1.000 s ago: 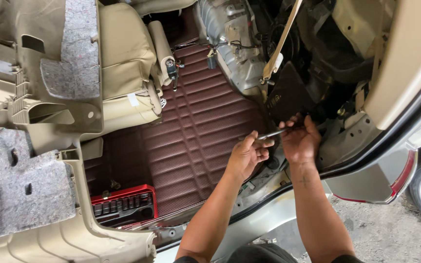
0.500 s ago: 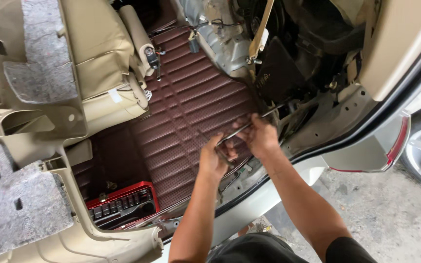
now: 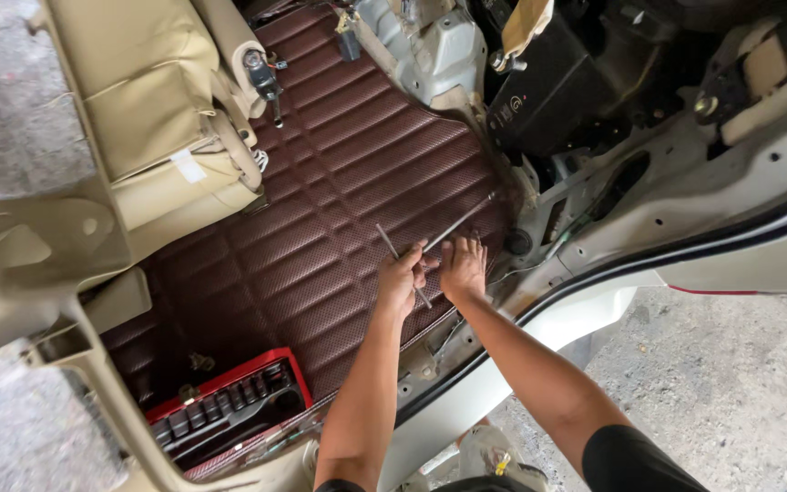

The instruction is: The person uses a T-handle wrench to loosen and remove bolts from the rear interior panel of a car. After removing the bolts, the person disconnects several electrical connectors from the exposed components and places the tools on the floor mat.

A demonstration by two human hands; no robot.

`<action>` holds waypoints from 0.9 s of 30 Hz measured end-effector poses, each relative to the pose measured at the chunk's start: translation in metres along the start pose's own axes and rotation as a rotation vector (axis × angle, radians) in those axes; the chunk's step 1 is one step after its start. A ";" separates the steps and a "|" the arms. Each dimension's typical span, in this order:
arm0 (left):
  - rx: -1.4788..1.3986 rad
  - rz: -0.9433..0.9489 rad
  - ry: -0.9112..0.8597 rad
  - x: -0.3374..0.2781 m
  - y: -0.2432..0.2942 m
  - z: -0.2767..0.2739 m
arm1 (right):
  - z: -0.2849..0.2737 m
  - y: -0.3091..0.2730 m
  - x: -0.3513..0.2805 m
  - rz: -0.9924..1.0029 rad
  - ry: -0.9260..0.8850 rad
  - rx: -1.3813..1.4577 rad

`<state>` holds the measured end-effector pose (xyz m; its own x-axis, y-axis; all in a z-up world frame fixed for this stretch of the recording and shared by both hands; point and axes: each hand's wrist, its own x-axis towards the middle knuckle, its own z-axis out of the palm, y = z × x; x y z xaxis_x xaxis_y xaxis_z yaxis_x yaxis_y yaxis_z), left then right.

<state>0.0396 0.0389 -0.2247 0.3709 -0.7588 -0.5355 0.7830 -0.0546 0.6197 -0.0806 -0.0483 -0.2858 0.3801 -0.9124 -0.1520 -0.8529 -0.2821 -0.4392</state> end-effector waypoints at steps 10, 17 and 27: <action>-0.076 -0.001 -0.133 0.081 -0.013 -0.015 | 0.005 -0.025 -0.006 -0.056 0.057 -0.230; -0.135 -0.083 -0.133 0.093 -0.020 -0.020 | 0.008 -0.028 -0.005 -0.062 0.083 -0.239; -0.113 -0.105 -0.129 0.094 -0.009 -0.018 | 0.007 -0.029 -0.001 -0.024 0.022 -0.284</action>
<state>0.0764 -0.0202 -0.2916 0.2227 -0.8302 -0.5110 0.8676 -0.0703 0.4923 -0.0534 -0.0370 -0.2792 0.3966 -0.9096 -0.1242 -0.9109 -0.3731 -0.1761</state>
